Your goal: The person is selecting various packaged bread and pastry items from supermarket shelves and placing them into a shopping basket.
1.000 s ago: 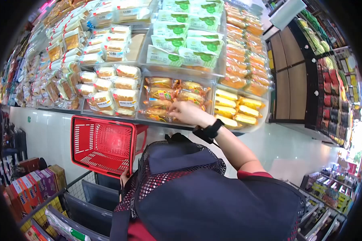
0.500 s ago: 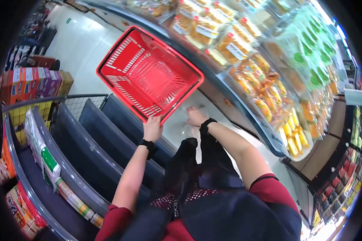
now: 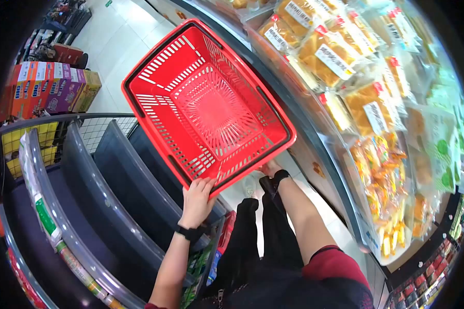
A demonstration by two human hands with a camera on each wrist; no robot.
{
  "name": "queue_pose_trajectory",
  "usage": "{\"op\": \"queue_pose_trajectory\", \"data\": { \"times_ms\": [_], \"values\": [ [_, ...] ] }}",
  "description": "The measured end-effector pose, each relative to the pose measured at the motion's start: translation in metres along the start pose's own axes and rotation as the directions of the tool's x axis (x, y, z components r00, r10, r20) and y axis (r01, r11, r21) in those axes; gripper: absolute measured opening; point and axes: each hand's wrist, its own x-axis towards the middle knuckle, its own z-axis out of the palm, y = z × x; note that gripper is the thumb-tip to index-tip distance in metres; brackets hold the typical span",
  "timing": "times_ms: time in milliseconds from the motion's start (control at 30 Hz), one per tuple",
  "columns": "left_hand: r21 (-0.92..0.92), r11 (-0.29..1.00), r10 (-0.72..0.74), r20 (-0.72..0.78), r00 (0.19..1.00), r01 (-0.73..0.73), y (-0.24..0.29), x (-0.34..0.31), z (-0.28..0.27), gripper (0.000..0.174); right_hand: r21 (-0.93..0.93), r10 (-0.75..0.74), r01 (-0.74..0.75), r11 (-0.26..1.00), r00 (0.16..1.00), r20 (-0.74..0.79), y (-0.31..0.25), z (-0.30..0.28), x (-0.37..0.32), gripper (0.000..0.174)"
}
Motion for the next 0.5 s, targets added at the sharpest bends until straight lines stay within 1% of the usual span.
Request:
{"op": "queue_pose_trajectory", "data": {
  "times_ms": [33,67,133,200,300,400,500],
  "values": [
    [-0.002,1.0,-0.01,0.001,1.0,0.01,0.002,0.0,0.0,0.043,0.195,-0.011,0.007,0.981,1.0,0.02,0.007,-0.003,0.013,0.033],
    [0.006,0.999,-0.033,0.021,0.999,0.033,0.006,0.0,-0.002,0.043,0.195,-0.005,0.0,0.981,1.0,0.025,0.008,-0.008,0.029,0.033],
    [-0.002,0.999,-0.053,0.047,0.998,0.053,0.01,0.001,-0.005,0.045,0.185,0.005,-0.011,0.983,0.999,0.035,0.036,-0.02,0.042,0.033],
    [0.026,0.998,-0.062,0.079,0.995,0.06,0.014,0.003,-0.008,0.046,0.18,0.023,-0.031,0.983,0.999,0.042,0.038,-0.02,0.08,0.033],
    [0.033,0.996,-0.084,0.108,0.991,0.081,0.018,0.008,-0.007,0.05,0.178,0.058,-0.066,0.982,0.997,0.047,0.052,-0.047,0.112,0.033],
    [0.042,0.994,-0.103,0.117,0.988,0.099,0.021,0.008,-0.008,0.055,0.166,0.089,-0.097,0.981,0.995,0.054,0.078,-0.066,0.121,0.033],
    [0.024,0.992,-0.128,0.121,0.984,0.126,0.024,0.008,-0.01,0.056,0.143,0.112,-0.121,0.982,0.991,0.068,0.089,-0.079,0.122,0.033]
  ]
}}
